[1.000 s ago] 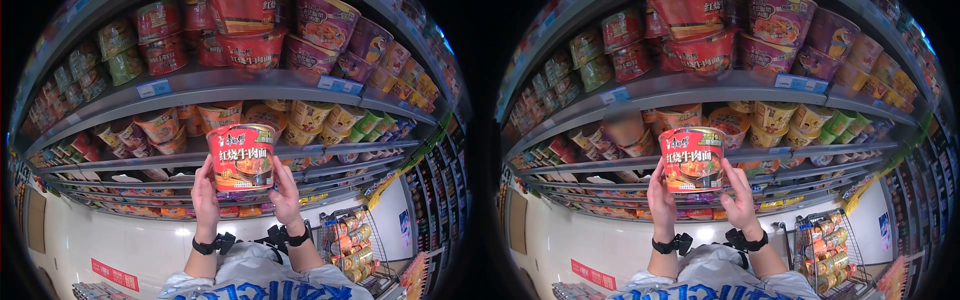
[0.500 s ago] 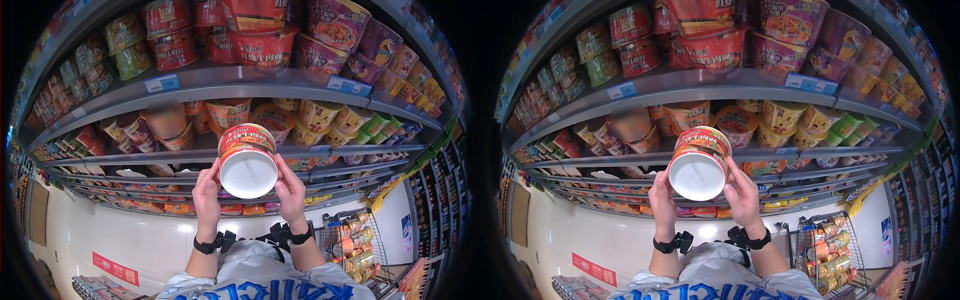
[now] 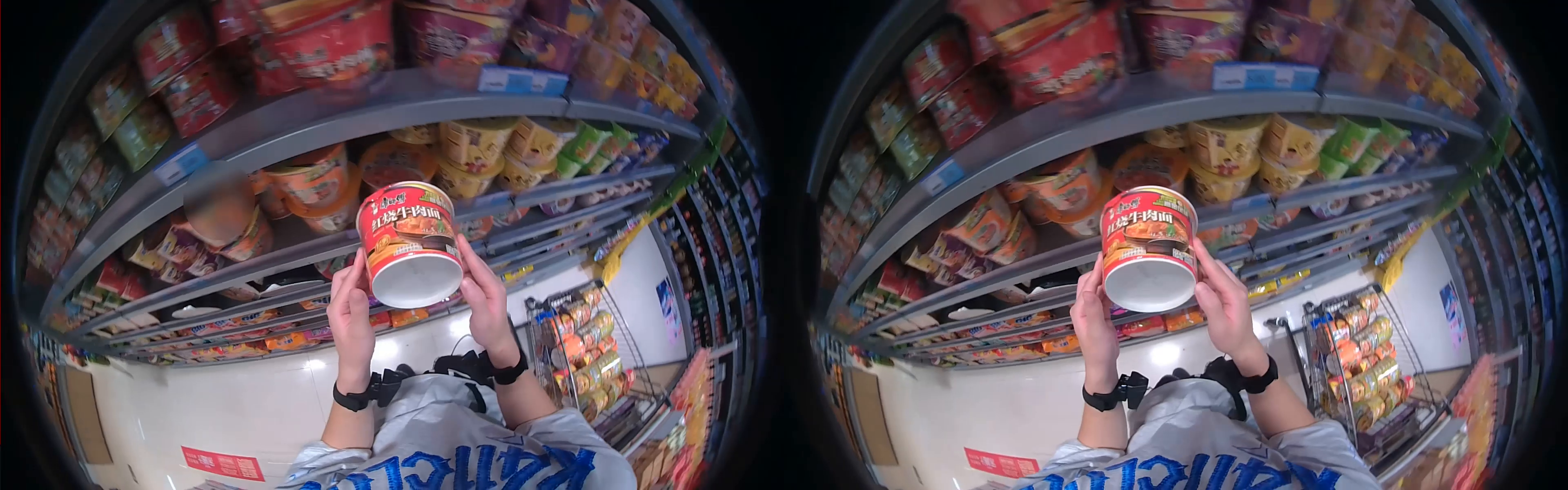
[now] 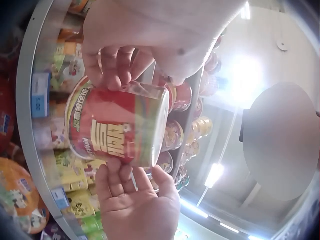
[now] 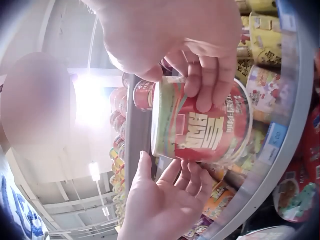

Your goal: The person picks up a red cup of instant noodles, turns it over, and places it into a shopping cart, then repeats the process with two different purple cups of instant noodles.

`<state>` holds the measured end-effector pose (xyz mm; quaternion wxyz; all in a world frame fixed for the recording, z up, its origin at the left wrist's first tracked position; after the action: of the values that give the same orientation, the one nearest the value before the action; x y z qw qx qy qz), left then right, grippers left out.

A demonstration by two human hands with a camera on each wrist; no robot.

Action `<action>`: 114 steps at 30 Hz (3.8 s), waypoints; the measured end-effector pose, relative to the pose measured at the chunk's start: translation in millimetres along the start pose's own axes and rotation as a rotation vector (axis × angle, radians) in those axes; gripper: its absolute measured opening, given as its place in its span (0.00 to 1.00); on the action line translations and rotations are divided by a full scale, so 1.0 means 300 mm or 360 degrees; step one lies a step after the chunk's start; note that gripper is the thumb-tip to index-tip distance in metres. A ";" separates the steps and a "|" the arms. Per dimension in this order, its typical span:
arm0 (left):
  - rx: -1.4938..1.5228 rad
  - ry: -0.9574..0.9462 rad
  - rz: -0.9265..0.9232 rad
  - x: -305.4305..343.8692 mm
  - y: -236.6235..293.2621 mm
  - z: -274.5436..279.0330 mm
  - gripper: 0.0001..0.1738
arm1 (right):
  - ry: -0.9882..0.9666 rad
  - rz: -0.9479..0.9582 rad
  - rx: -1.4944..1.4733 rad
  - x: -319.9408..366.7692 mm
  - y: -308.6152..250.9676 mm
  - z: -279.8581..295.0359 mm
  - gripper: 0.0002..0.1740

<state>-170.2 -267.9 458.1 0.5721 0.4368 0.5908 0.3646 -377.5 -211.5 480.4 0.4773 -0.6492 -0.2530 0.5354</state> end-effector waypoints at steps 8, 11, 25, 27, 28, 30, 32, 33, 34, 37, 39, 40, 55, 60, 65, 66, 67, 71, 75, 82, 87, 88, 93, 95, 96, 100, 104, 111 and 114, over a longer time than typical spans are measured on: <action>0.0295 -0.0406 0.0370 0.045 -0.175 -0.348 0.45 | 0.0283 -0.0102 0.0220 0.107 0.072 0.326 0.33; 0.0301 -0.0547 0.0417 0.074 -0.188 -0.496 0.43 | 0.0396 -0.0198 0.0138 0.164 0.131 0.472 0.35; 0.0117 -0.1222 0.0628 0.427 -0.183 -1.512 0.31 | 0.1068 -0.0333 0.0198 0.468 0.267 1.447 0.40; 0.0118 -0.1345 0.0742 0.520 -0.213 -1.665 0.31 | 0.1165 -0.0358 0.0170 0.538 0.293 1.601 0.41; 0.0135 -0.1420 0.0842 0.572 -0.235 -1.740 0.31 | 0.1212 -0.0374 0.0169 0.573 0.302 1.676 0.41; 0.0028 -0.1471 0.0867 0.664 -0.276 -1.877 0.31 | 0.1284 -0.0542 0.0127 0.656 0.345 1.807 0.41; 0.0035 -0.1601 0.0955 0.767 -0.334 -2.001 0.32 | 0.1369 -0.0599 0.0058 0.727 0.357 1.921 0.39; -0.0045 -0.1684 0.0960 0.814 -0.353 -2.062 0.32 | 0.1416 -0.0617 0.0066 0.763 0.364 1.974 0.39; -0.0057 -0.1712 0.0981 0.856 -0.377 -2.115 0.32 | 0.1462 -0.0634 0.0075 0.800 0.370 2.023 0.38; -0.0129 -0.1947 0.0875 0.993 -0.424 -2.265 0.31 | 0.1577 -0.0667 0.0144 0.934 0.404 2.142 0.39; -0.0117 -0.2034 0.0903 1.082 -0.445 -2.354 0.31 | 0.1690 -0.0662 0.0138 1.019 0.407 2.207 0.40; -0.0092 -0.2082 0.0927 1.123 -0.457 -2.398 0.31 | 0.1723 -0.0675 0.0136 1.050 0.403 2.232 0.40; -0.0180 -0.2662 0.1100 1.673 -0.819 -2.819 0.40 | 0.2245 -0.0950 0.0227 1.519 0.684 2.568 0.36; -0.0264 -0.2706 0.1167 1.780 -0.917 -2.893 0.42 | 0.2227 -0.1137 0.0492 1.606 0.772 2.655 0.35; -0.0436 -0.2703 0.1160 1.838 -1.036 -2.885 0.39 | 0.2241 -0.1385 0.0441 1.693 0.918 2.683 0.37; -0.0403 -0.2705 0.1163 1.849 -1.048 -2.884 0.39 | 0.2229 -0.1487 0.0534 1.707 0.928 2.688 0.38; -0.0370 -0.2708 0.1163 1.869 -1.058 -2.886 0.39 | 0.2235 -0.1493 0.0532 1.718 0.936 2.690 0.38; -0.0396 -0.2721 0.1194 1.932 -1.140 -2.890 0.38 | 0.2297 -0.1655 0.0694 1.742 0.957 2.701 0.42; -0.0304 -0.2736 0.1179 1.987 -1.177 -2.902 0.38 | 0.2357 -0.1810 0.0769 1.757 0.959 2.705 0.41; -0.0497 -0.2876 0.0826 2.023 -1.237 -2.915 0.32 | 0.2359 -0.1935 0.0840 1.781 1.021 2.680 0.42; -0.0533 -0.2827 0.0827 1.958 -1.241 -2.880 0.29 | 0.2351 -0.1736 0.1043 1.778 1.011 2.657 0.38; -0.0595 -0.2776 0.0987 1.940 -1.258 -2.856 0.28 | 0.2371 -0.1609 0.1092 1.762 0.984 2.665 0.37; -0.0653 -0.2713 0.1016 1.770 -1.209 -2.718 0.24 | 0.2127 -0.1327 0.1413 1.628 0.854 2.580 0.33; -0.0603 -0.2623 0.1069 1.698 -1.219 -2.633 0.22 | 0.2023 -0.1264 0.1413 1.550 0.828 2.528 0.33; -0.0662 -0.2608 0.1093 1.657 -1.217 -2.584 0.21 | 0.1946 -0.1240 0.1420 1.505 0.818 2.495 0.33; -0.0573 -0.2249 0.1233 1.485 -1.214 -2.387 0.19 | 0.1612 -0.1077 0.1253 1.291 0.857 2.351 0.35; -0.0612 -0.2011 0.1245 1.289 -1.155 -2.195 0.20 | 0.1211 -0.1159 0.1103 1.035 0.907 2.185 0.37; -0.0570 -0.1573 0.1121 0.925 -1.061 -1.757 0.22 | 0.0809 -0.0876 0.0862 0.613 0.881 1.823 0.36; -0.0510 -0.1395 0.1101 0.763 -0.973 -1.554 0.23 | 0.0647 -0.0680 0.0843 0.474 0.813 1.613 0.35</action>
<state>-654.3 -125.1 141.8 0.6698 0.6225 0.0593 0.4003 -832.9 -24.8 212.5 0.7693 -0.5291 -0.1361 0.3313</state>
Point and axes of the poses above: each hand's wrist, its own x-axis away from the middle knuckle, its own z-axis out of the back of the hand, y = z × x, the point moved 10 cm from there along -x, towards the middle knuckle, and after that the axes turned 6 degrees about y, right-handed, at the moved point
